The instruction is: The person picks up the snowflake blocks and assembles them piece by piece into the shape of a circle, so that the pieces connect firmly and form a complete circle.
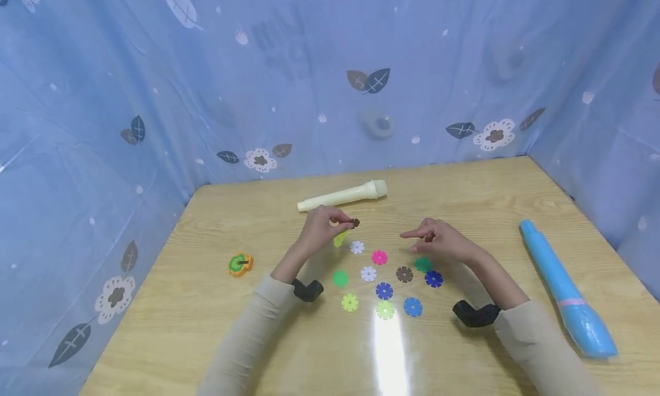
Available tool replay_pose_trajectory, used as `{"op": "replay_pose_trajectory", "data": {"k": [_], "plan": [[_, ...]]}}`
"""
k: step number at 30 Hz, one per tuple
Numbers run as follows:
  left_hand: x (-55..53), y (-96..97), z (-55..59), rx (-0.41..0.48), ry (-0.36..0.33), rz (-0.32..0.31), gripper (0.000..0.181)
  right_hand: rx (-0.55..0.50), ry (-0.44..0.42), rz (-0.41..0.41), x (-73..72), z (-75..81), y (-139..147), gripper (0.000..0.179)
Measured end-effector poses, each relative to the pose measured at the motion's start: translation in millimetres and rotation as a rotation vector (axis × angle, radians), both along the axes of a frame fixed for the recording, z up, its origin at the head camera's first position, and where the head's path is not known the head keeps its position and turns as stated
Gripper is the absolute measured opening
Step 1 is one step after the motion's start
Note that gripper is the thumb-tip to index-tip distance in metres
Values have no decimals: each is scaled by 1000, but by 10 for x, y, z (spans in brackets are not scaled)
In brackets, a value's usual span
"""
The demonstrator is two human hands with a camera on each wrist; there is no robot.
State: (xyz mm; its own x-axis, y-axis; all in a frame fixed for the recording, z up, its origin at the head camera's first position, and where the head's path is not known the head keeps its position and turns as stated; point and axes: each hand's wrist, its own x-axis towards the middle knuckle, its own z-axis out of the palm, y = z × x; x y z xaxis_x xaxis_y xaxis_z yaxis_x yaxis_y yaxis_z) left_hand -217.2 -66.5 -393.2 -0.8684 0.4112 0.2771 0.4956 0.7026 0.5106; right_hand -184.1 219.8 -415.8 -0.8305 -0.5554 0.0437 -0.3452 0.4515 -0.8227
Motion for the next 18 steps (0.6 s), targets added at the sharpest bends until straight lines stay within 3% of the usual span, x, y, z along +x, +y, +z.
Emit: {"op": "replay_pose_trajectory", "data": {"k": [3,5,11,18], "plan": [[-15,8,13,16,-10,-6,7,24,-62,111,57,-72,205,36],[-32,19,13,19,-15,-10,7,43,-74,130,86,-114,272,35],[-26,45,0,20,-36,-35,9,149,8,-9,117,-226,240,34],[-16,57,-21,15,-35,-47,9,311,54,-148,75,-163,151,23]]}}
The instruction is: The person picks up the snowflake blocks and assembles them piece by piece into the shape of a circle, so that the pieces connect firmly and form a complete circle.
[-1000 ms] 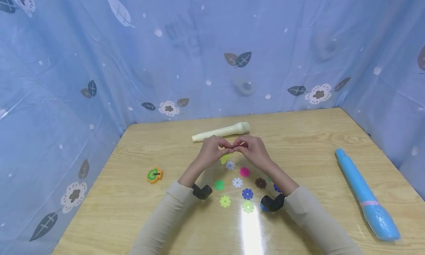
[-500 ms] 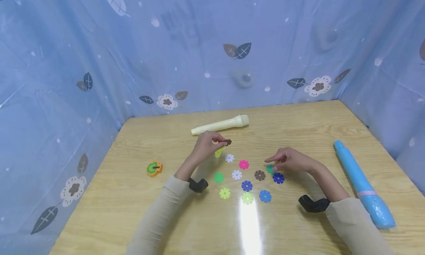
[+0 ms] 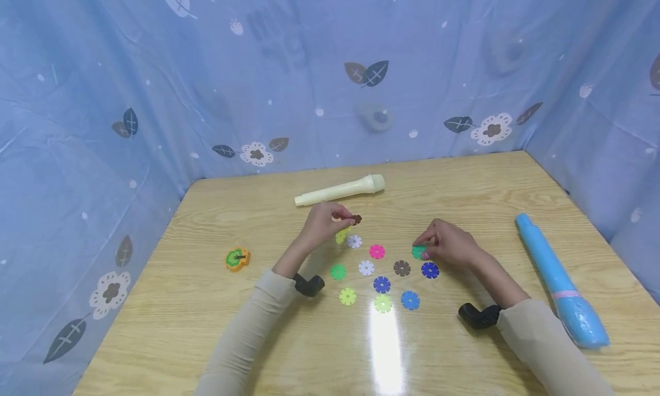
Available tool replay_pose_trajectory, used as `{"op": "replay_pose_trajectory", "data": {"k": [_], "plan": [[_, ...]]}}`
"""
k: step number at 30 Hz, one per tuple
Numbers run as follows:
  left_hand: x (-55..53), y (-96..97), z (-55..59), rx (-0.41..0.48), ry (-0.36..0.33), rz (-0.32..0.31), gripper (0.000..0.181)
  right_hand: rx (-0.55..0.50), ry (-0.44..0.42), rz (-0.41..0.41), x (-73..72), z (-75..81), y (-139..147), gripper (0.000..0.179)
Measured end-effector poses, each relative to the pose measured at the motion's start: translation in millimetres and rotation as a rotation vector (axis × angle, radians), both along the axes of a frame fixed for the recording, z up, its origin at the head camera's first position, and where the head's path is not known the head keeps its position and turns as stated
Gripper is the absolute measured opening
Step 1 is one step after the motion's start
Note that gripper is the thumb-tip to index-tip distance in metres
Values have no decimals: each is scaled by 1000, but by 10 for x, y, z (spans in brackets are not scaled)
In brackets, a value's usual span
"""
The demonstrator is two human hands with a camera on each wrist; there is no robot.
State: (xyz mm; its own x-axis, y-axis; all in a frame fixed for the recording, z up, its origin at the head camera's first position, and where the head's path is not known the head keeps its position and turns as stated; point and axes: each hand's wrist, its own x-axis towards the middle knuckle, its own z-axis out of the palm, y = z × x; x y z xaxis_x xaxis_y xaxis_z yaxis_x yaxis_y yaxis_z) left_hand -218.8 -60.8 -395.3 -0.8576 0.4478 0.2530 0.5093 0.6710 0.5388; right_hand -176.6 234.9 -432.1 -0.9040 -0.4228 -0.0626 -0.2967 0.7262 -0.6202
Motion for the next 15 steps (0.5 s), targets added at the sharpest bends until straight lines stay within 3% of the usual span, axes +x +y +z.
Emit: {"op": "replay_pose_trajectory", "data": {"k": [5,8,12,15], "plan": [[-12,2,-8,-9,-1,-14,10,48,2,-40,-110,43,-32,17],[-10,4,-7,-7,-1,-21,10,26,-3,-87,-172,72,-87,14],[-10,13,1,-4,-1,-35,10,-130,-77,-169,-251,168,-267,12],[-9,21,11,-12,0,-48,10,-285,-184,-219,-313,274,-453,22]]}}
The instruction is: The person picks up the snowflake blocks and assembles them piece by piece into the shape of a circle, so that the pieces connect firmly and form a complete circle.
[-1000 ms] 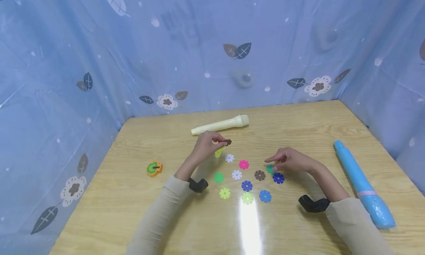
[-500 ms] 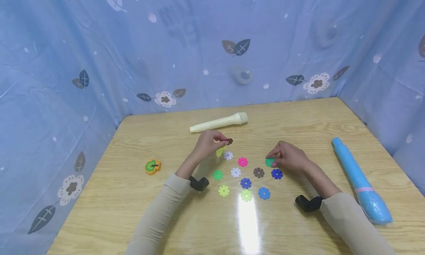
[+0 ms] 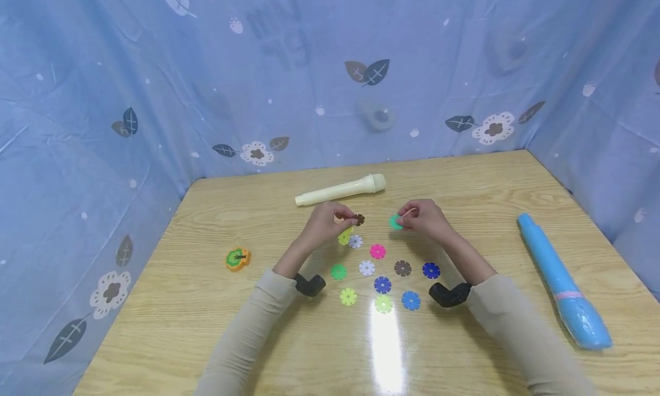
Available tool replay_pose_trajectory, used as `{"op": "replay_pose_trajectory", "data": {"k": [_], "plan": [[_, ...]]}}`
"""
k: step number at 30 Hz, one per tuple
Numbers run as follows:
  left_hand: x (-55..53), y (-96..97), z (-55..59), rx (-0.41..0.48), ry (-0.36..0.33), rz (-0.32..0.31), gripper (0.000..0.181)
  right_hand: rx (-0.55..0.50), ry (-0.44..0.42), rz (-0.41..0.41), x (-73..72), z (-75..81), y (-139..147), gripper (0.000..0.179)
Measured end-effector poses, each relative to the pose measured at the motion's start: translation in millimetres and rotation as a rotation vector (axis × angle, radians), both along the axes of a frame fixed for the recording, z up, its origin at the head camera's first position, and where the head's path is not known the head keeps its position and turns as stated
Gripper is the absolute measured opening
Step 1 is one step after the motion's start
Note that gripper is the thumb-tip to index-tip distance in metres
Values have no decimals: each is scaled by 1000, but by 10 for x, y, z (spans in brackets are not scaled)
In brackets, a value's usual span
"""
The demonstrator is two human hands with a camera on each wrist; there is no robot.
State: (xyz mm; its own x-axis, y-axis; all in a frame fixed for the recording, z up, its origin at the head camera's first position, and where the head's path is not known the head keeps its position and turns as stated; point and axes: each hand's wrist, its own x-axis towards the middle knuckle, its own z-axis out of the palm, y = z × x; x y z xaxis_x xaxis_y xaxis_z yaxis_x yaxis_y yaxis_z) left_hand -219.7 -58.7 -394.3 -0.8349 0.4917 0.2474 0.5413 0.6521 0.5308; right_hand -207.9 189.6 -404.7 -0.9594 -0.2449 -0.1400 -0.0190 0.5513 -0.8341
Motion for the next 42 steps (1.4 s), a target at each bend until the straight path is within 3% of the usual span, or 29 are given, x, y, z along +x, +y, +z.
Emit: {"op": "replay_pose_trajectory", "data": {"k": [3,9,22,31,35,42], "plan": [[5,9,6,-11,-1,-4,11,-103,-76,-32,-46,94,-166,31],[1,26,10,-7,-11,8,12,-171,-144,-33,-81,133,-343,33],[1,22,11,27,0,-13,11,-223,-183,-8,-67,83,-399,33],[-3,6,16,-10,10,-11,11,-231,-180,-43,-62,163,-417,37],[-1,20,19,-32,58,-27,11,-224,-160,-31,-58,201,-443,35],[55,72,7,-45,224,-45,7,-135,-87,-44,-50,226,-527,25]]}}
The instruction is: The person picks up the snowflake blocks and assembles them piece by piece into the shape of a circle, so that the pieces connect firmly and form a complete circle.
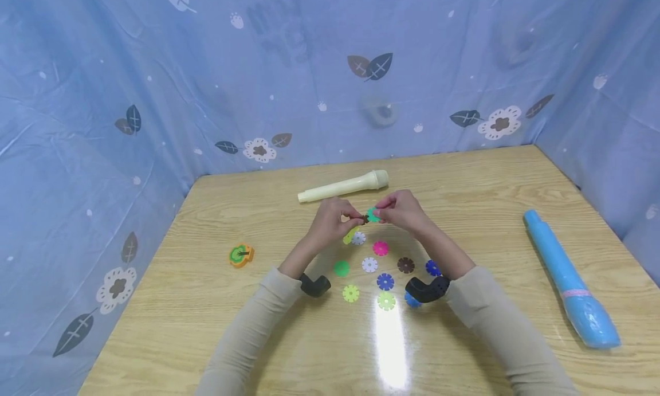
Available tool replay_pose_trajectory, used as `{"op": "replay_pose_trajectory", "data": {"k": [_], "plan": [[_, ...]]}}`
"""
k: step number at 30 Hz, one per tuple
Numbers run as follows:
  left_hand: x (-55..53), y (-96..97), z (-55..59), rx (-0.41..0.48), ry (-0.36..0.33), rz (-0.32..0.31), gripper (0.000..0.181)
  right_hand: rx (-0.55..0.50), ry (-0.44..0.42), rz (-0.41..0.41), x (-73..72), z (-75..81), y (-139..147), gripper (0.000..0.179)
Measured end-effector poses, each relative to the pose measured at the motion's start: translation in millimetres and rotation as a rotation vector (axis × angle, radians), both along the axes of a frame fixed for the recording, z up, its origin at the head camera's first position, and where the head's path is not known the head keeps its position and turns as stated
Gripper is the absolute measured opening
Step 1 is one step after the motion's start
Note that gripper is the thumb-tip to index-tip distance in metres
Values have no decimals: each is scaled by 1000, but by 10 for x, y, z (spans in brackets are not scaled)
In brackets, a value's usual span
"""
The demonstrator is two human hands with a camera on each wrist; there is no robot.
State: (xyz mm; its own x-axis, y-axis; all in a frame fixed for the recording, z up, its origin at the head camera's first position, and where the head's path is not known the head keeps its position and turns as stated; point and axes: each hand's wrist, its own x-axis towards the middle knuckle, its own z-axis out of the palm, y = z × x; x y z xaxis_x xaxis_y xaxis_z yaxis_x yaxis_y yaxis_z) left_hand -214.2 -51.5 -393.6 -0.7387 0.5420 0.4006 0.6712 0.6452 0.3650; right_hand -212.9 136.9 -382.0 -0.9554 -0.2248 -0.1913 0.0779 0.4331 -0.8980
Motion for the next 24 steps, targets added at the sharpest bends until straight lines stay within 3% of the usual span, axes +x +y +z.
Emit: {"op": "replay_pose_trajectory", "data": {"k": [4,7,11,14,17,21,24], "plan": [[45,28,6,-39,-21,24,7,42,12,-4,13,-20,-52,23],[29,23,20,-75,-94,19,9,49,24,12,16,-56,-48,23],[-49,-38,17,-28,-309,-1,17,13,41,41,5,-114,-5,25],[-111,-90,-20,74,-483,36,24,-14,45,62,-13,-145,17,24],[-157,-108,-58,168,-613,56,25,-41,45,84,-26,-157,12,24],[-186,-88,-78,263,-800,20,23,-75,43,105,-22,-151,-21,24],[-188,-80,-68,293,-881,32,22,-76,64,105,-2,-143,-16,26]]}}
